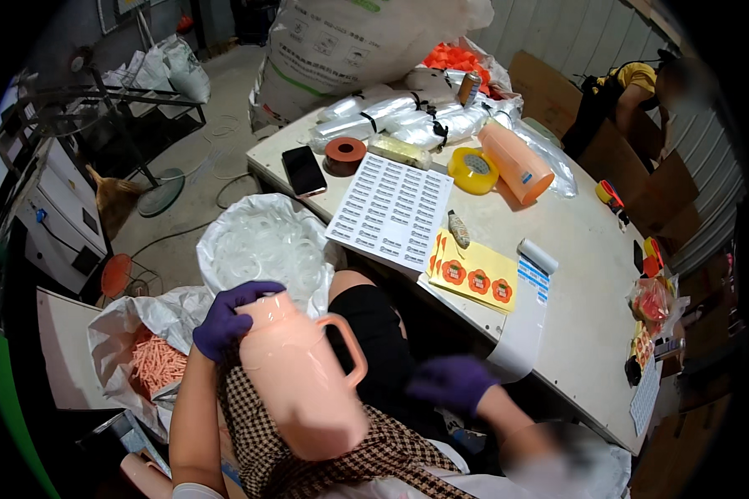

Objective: The person assembles plastic containers by attaching components and applying stickers. The person takes a base part, fits an inner ring or seal, attaches a lid, and applies decorative stickers to the side of the container.

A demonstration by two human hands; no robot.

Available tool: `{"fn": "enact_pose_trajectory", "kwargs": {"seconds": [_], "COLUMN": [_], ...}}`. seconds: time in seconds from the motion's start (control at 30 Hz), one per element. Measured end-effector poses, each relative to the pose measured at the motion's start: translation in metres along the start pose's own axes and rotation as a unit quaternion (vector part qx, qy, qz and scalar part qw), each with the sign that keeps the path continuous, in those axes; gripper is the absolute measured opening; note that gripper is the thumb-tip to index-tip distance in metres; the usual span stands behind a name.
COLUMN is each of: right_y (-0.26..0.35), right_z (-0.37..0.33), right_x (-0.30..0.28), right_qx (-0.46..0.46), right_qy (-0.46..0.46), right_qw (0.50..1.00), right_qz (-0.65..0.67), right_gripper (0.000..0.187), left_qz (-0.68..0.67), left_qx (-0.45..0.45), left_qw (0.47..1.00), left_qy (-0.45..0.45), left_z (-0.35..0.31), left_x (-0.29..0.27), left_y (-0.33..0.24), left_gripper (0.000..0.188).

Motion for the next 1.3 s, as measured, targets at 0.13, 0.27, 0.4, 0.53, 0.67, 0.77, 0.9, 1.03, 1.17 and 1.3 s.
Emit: {"fn": "enact_pose_trajectory", "kwargs": {"seconds": [0.13,0.27,0.4,0.53,0.67,0.77,0.9,1.03,1.17,1.3], "right_y": [-0.109,-0.18,-0.193,-0.204,-0.185,-0.202,-0.164,-0.195,-0.238,-0.221], "right_z": [0.014,0.05,0.067,0.068,0.058,0.045,0.034,0.054,0.11,0.14], "right_x": [-0.063,-0.067,-0.075,-0.082,-0.076,-0.075,-0.12,-0.177,-0.191,-0.193], "right_qx": [-0.06,-0.02,0.056,0.092,0.026,-0.036,-0.127,0.012,0.109,0.165], "right_qy": [-0.497,-0.55,-0.541,-0.524,-0.553,-0.5,-0.562,-0.495,-0.345,-0.226], "right_qw": [0.861,0.827,0.826,0.836,0.831,0.865,0.804,0.865,0.916,0.945], "right_qz": [-0.092,-0.112,-0.15,-0.132,-0.046,-0.035,-0.146,-0.081,-0.172,-0.17], "right_gripper": [0.031,0.035,0.043,0.043,0.066,0.063,0.042,0.048,0.073,0.055], "left_qz": [-0.048,-0.152,-0.117,-0.114,-0.134,0.0,0.171,0.427,0.511,0.594], "left_qx": [-0.052,0.009,0.024,0.022,0.035,0.107,0.123,0.282,0.382,0.319], "left_qw": [0.997,0.988,0.992,0.992,0.987,0.965,0.905,0.83,0.768,0.739], "left_qy": [0.013,-0.025,-0.05,-0.039,-0.083,-0.24,-0.369,-0.223,-0.052,0.018], "left_z": [0.016,0.018,0.011,0.018,0.013,0.011,-0.03,0.006,0.083,0.155], "left_x": [0.015,0.02,0.016,0.02,0.02,0.009,-0.006,0.067,0.174,0.243], "left_y": [0.066,0.082,0.087,0.081,0.087,0.093,0.053,-0.049,-0.059,-0.027], "left_gripper": [0.08,0.075,0.072,0.068,0.058,0.044,0.041,0.031,0.038,0.044]}}
Point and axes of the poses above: each hand's wrist, its own z-axis towards the middle knuckle, its own x-axis out of the palm, y = z × x, the point moved 3 cm from there along z, towards the middle knuckle, and after that the axes turned 14 degrees about -x, right-handed, at the moved point
